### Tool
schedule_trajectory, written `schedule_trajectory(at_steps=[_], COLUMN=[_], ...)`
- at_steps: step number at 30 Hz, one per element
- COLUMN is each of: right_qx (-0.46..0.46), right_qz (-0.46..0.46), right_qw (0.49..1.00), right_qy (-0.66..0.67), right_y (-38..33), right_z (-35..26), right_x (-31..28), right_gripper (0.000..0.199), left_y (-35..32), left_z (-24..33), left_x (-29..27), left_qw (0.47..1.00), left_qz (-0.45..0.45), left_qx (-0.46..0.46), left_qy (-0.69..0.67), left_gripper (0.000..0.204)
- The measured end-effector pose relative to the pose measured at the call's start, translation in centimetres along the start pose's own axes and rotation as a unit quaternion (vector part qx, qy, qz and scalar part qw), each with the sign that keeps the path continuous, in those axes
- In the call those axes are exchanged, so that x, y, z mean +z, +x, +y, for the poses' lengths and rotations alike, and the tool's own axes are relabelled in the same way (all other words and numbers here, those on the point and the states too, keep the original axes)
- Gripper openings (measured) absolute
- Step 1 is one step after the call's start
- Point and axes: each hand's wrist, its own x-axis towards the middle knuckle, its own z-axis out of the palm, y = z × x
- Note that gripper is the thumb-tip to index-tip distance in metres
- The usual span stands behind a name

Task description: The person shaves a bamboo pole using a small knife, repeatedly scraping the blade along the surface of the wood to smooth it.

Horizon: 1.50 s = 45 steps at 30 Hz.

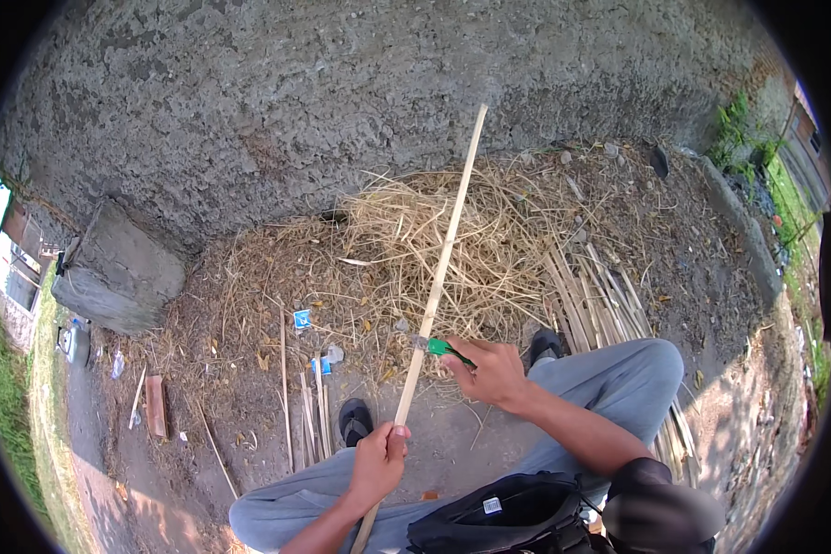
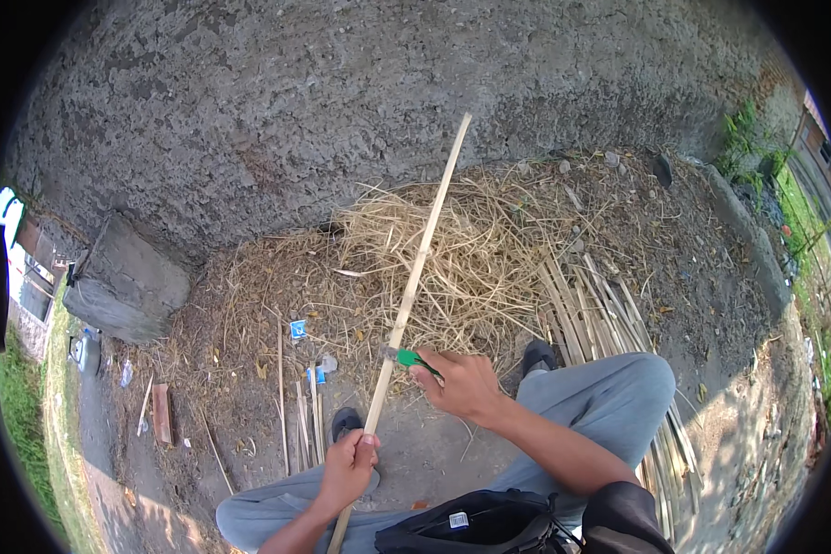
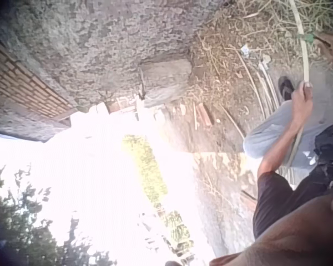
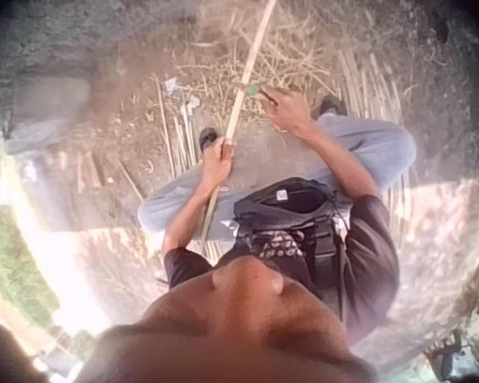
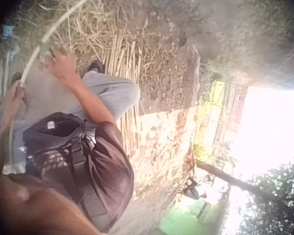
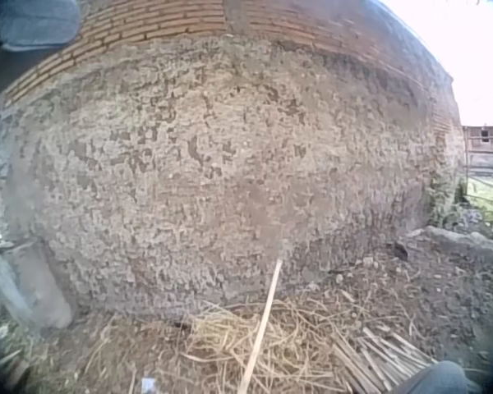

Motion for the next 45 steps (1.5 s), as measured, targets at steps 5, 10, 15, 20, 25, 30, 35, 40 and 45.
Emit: schedule_trajectory(at_steps=[5,10,15,20,25,30,35,40,45], right_qx=[0.008,0.02,0.039,0.031,0.035,0.043,0.038,0.053,0.056], right_qz=[0.038,0.029,0.007,0.025,0.026,-0.049,-0.12,-0.081,-0.066], right_qw=[0.999,0.997,0.996,0.997,0.998,0.991,0.98,0.973,0.955], right_qy=[-0.034,-0.071,-0.083,-0.065,-0.038,-0.116,-0.152,-0.21,-0.285], right_y=[0.9,1.3,0.8,1.3,2.2,0.7,1.6,2.6,4.7], right_z=[1.1,2.7,2.3,3.3,3.1,2.3,1.8,3.8,3.9], right_x=[-0.6,-1.0,-0.7,0.5,1.1,2.4,0.9,0.1,-1.2], right_gripper=[0.034,0.033,0.033,0.029,0.03,0.038,0.025,0.015,0.011], left_y=[-0.8,-0.8,-1.1,-0.2,0.0,0.0,1.1,1.9,2.6], left_z=[-0.1,1.5,1.1,2.0,1.7,0.2,-0.7,0.5,2.4], left_x=[0.8,0.8,0.6,0.9,0.9,1.5,1.0,2.6,3.3], left_qw=[1.0,0.999,0.998,0.997,0.999,0.997,0.996,0.999,0.998], left_qz=[-0.016,-0.017,-0.025,-0.016,-0.018,-0.024,-0.048,-0.032,-0.045], left_qx=[-0.023,-0.004,-0.017,-0.025,-0.031,-0.066,-0.07,-0.033,-0.043], left_qy=[0.01,0.028,0.06,0.074,0.039,0.015,-0.029,-0.015,-0.004], left_gripper=[0.025,0.023,0.024,0.026,0.027,0.027,0.025,0.028,0.03])
